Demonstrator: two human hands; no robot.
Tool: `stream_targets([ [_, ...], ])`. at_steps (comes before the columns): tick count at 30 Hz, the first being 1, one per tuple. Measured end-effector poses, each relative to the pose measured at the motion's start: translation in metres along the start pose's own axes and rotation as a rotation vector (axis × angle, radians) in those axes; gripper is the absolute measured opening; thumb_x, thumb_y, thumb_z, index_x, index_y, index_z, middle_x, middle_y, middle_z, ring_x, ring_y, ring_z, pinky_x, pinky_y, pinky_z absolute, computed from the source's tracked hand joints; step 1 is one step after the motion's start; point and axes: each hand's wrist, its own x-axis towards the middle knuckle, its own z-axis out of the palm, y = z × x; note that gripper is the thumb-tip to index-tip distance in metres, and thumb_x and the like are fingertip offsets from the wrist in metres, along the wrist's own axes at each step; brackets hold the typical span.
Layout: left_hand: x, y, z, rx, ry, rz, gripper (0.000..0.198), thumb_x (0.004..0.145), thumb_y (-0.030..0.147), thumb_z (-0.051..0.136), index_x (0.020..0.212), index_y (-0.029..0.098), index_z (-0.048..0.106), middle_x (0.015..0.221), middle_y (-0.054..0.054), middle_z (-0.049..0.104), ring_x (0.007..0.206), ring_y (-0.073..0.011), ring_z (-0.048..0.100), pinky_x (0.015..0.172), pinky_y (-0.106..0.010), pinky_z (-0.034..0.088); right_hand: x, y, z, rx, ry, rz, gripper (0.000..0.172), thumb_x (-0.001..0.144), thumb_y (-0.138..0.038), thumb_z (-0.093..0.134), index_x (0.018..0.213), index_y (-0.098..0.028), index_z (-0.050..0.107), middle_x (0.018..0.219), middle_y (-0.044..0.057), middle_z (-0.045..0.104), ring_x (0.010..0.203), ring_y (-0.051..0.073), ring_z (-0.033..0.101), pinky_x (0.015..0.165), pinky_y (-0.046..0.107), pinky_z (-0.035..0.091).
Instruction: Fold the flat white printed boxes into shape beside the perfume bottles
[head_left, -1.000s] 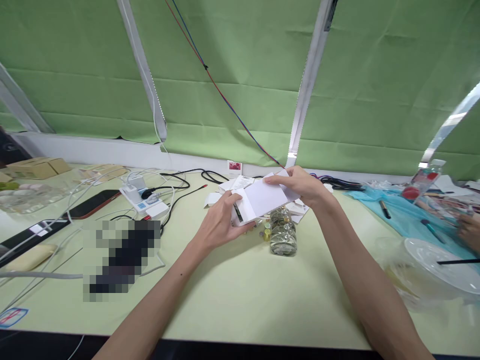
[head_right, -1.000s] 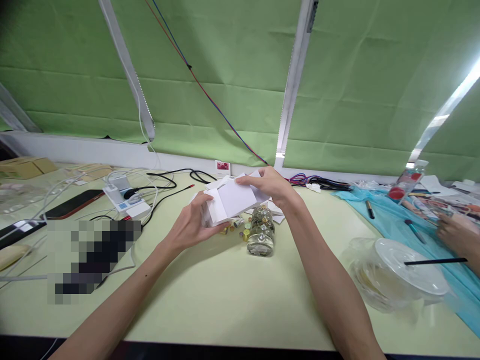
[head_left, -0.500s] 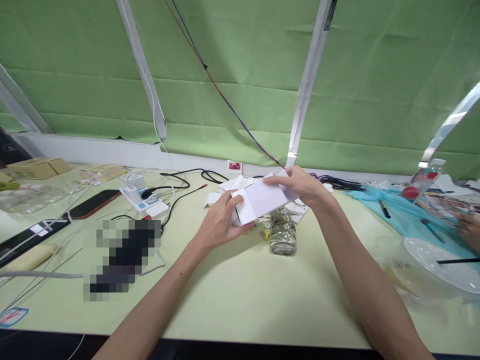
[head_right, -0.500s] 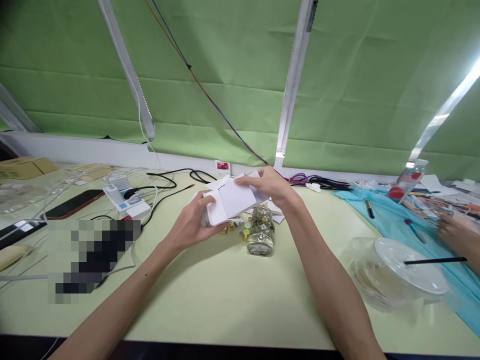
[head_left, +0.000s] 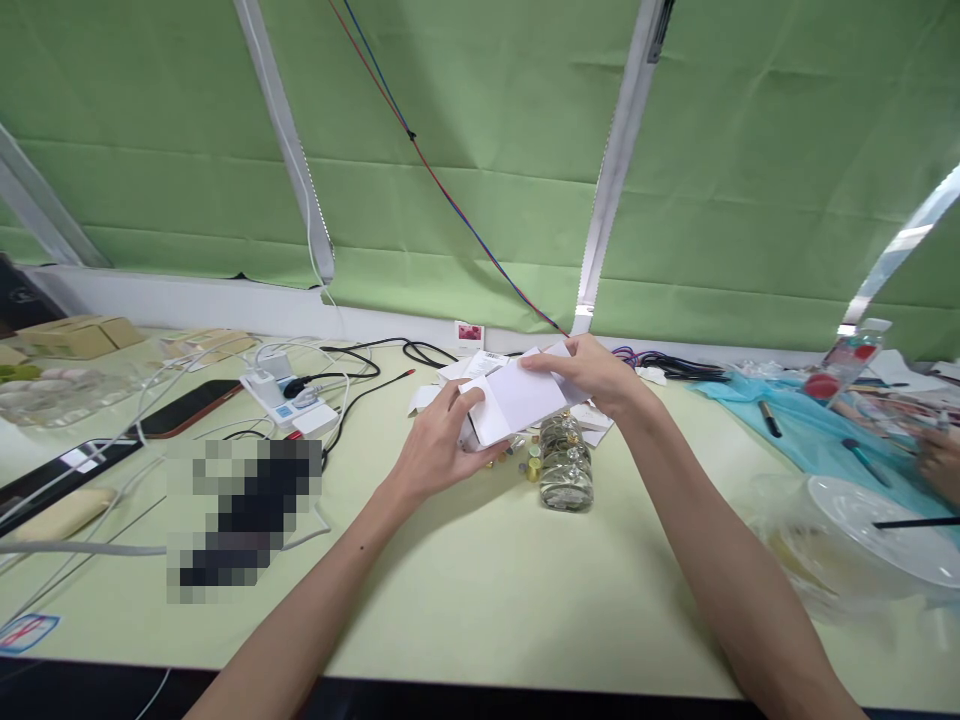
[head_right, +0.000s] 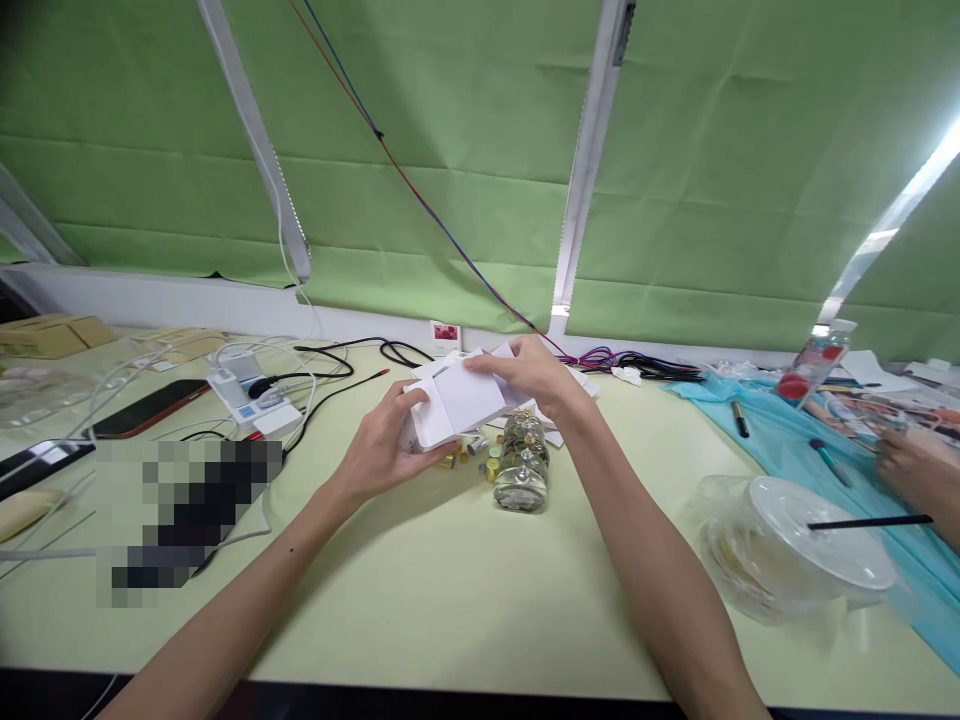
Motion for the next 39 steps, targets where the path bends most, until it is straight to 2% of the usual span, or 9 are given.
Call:
stream_targets([
  [8, -0.0008, -0.0011, 0.0006, -0.026, -0.029, 0.006, 0.059, 0.084, 0.046, 0.077, 0.129, 0.026, 0.045, 0.122, -0.012, 0.058, 0.103, -0.0272, 0.065, 0.075, -0.034, 0.053, 0.0007, 0.0007, 0.0001, -0.021, -0.004, 0.002, 0.037, 0.066, -0.047, 0.087, 0.075, -0.016, 0.068, 0.08, 0.007, 0.07, 0.068, 0.017, 0.063, 0.053, 0.027, 0.045],
  [22, -0.0002, 0.0012, 0.001, 0.026, 0.007, 0.022, 0.056, 0.084, 0.046, 0.075, 0.127, 0.025, 0.046, 0.119, -0.012, 0.059, 0.097, -0.0251, 0.065, 0.071, -0.031, 0.052, 0.0, -0.0001, 0.0022, -0.026, 0.007, 0.005, 0.035, 0.065, -0.045, 0.089, 0.074, -0.018, 0.068, 0.082, 0.007, 0.071, 0.069, 0.019, 0.064, 0.051, 0.027, 0.044],
  [32, -0.0002, 0.0036, 0.0013, 0.055, -0.001, 0.004, 0.053, 0.084, 0.047, 0.076, 0.126, 0.025, 0.051, 0.123, -0.013, 0.059, 0.1, -0.026, 0.065, 0.073, -0.032, 0.052, -0.0005, 0.0006, 0.0018, -0.013, 0.009, 0.01, 0.035, 0.061, -0.04, 0.092, 0.075, -0.019, 0.068, 0.084, 0.007, 0.07, 0.07, 0.019, 0.064, 0.05, 0.027, 0.045],
  [39, -0.0005, 0.0038, 0.0029, 0.056, 0.013, 0.011, 0.054, 0.084, 0.046, 0.076, 0.127, 0.024, 0.051, 0.125, -0.013, 0.059, 0.1, -0.0256, 0.066, 0.073, -0.031, 0.052, 0.0032, 0.003, 0.0007, -0.029, 0.0, 0.001, 0.039, 0.064, -0.046, 0.091, 0.078, -0.016, 0.069, 0.085, 0.008, 0.072, 0.069, 0.018, 0.065, 0.051, 0.026, 0.044],
])
